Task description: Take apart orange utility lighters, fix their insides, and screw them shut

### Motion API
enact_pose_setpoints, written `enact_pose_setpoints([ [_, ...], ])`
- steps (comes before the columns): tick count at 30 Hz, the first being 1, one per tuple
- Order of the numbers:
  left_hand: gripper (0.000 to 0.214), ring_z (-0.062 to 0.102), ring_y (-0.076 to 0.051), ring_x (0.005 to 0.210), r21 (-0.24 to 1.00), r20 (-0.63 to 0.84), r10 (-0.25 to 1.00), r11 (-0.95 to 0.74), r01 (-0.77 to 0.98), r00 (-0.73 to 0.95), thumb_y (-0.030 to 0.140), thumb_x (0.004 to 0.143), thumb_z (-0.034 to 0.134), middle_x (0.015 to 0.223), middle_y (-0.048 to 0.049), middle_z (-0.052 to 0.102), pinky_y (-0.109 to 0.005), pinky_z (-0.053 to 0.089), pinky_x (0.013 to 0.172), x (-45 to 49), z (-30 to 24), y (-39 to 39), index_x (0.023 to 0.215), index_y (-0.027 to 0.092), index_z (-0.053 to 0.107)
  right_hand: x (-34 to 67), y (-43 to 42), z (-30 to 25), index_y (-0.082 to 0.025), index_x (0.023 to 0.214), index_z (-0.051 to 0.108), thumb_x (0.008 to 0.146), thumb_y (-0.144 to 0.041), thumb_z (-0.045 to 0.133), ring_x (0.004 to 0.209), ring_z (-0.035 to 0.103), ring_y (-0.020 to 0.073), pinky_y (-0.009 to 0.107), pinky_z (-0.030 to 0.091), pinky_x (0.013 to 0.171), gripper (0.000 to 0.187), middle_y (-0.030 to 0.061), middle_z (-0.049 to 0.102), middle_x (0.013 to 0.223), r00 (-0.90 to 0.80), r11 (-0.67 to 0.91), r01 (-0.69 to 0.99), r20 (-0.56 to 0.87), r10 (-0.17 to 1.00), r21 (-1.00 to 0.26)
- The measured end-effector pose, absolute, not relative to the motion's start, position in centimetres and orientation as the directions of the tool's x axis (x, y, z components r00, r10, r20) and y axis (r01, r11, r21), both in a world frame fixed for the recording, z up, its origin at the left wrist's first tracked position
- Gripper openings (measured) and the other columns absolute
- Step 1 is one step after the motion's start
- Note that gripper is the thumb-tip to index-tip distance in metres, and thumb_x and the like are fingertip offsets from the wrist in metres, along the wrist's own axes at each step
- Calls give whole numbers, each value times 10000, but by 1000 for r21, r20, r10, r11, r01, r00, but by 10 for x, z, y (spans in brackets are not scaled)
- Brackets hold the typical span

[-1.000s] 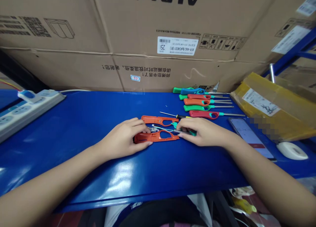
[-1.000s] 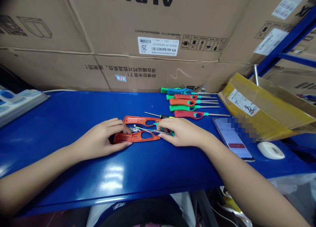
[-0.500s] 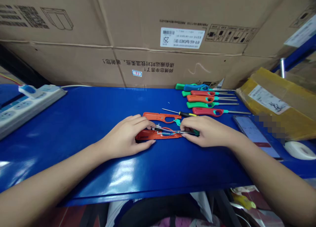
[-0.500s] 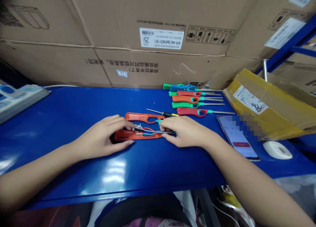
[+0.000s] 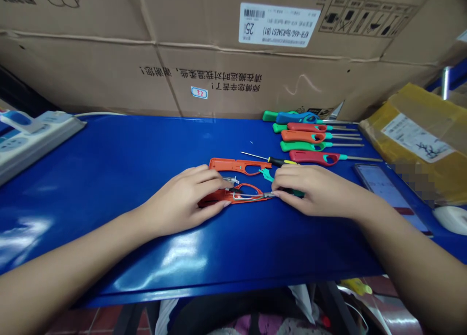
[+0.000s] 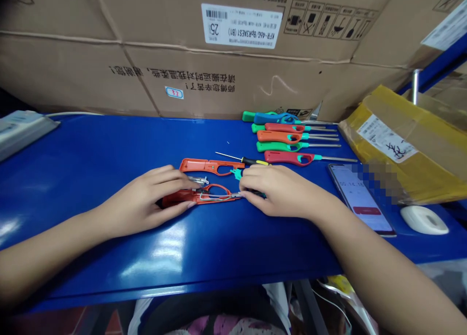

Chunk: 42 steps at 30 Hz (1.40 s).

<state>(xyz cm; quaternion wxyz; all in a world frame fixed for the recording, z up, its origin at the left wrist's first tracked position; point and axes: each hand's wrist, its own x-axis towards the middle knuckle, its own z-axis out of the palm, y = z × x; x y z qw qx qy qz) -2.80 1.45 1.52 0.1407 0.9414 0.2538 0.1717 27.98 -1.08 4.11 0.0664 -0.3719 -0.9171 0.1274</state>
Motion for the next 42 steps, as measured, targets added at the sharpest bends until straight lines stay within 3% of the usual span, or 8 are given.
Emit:
enact_pose_setpoints([
  [5, 227, 605, -210, 970, 366, 248, 526, -828, 425, 813, 309, 988, 576, 1103, -59, 695, -349, 463, 845, -27, 16, 14, 1174, 201, 649, 280, -11, 41, -208, 1005, 647, 963, -281, 574, 869, 604, 198, 314, 437, 743, 112, 46, 681, 952, -715, 699, 656, 60, 696, -284],
  [16, 204, 617, -207, 990, 412, 276, 531, -818, 401, 801, 282, 977, 589, 1112, -67, 697, -347, 479, 869, -25, 14, 14, 1146, 188, 654, 276, -11, 36, -176, 851, 689, 999, -252, 527, 805, 611, 180, 301, 458, 743, 231, 58, 665, 856, -735, 732, 622, 115, 668, -276],
  [35, 200, 648, -212, 1042, 477, 270, 530, -799, 366, 804, 278, 962, 611, 1114, -75, 709, -361, 521, 916, -23, 11, 18, 1133, 190, 667, 278, -13, 36, -181, 840, 695, 1004, -244, 501, 792, 578, 188, 322, 426, 726, 261, 45, 651, 810, -739, 741, 652, 85, 669, -162],
  [42, 197, 658, -199, 1031, 489, 286, 530, -797, 354, 798, 254, 950, 622, 1114, -70, 713, -341, 523, 910, -24, 12, 17, 1131, 189, 667, 275, -13, 35, -179, 889, 722, 1012, -274, 496, 850, 614, 209, 346, 464, 773, 274, 74, 694, 890, -729, 744, 650, 149, 668, -155],
])
